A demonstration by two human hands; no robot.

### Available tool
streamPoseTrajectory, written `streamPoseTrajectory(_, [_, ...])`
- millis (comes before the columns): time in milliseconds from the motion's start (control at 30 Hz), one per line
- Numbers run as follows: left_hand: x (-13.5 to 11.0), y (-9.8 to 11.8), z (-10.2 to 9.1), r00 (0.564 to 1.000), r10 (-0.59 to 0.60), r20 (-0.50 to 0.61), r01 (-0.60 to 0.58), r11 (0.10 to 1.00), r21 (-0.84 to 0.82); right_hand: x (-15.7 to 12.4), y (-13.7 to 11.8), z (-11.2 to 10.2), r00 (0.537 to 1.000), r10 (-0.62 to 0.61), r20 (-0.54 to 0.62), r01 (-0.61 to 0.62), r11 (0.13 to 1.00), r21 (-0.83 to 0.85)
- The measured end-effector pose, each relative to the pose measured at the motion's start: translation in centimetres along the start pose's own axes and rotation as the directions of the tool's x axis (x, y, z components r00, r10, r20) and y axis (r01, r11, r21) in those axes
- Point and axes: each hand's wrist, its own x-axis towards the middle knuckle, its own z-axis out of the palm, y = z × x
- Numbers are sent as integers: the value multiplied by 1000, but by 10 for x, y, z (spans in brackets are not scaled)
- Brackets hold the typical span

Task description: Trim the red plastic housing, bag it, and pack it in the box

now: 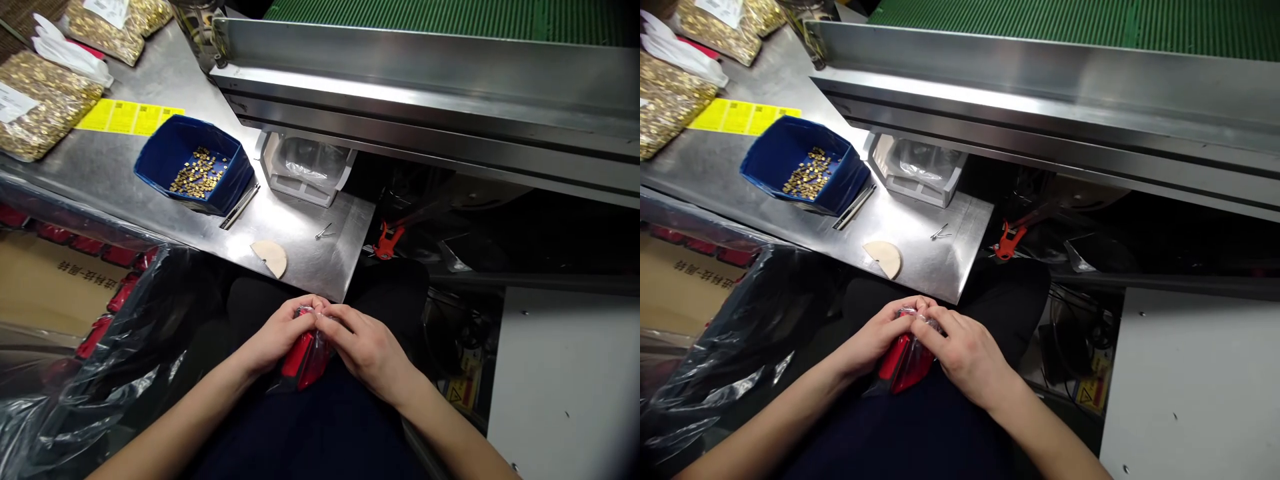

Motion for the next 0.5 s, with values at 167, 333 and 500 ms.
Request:
streamPoseTrajectory(167, [-12,13,-3,990,73,123,-84,992,89,7,-1,-2,991,79,-108,-50,968,245])
streamPoseTrajectory(333, [-28,22,-6,981,72,181,-139,910,391,6,-13,-7,785,579,220,-572,541,616])
streamPoseTrajectory(500, [-27,18,-5,883,382,272,-459,590,664,3,-7,5,600,610,518,-611,-68,789])
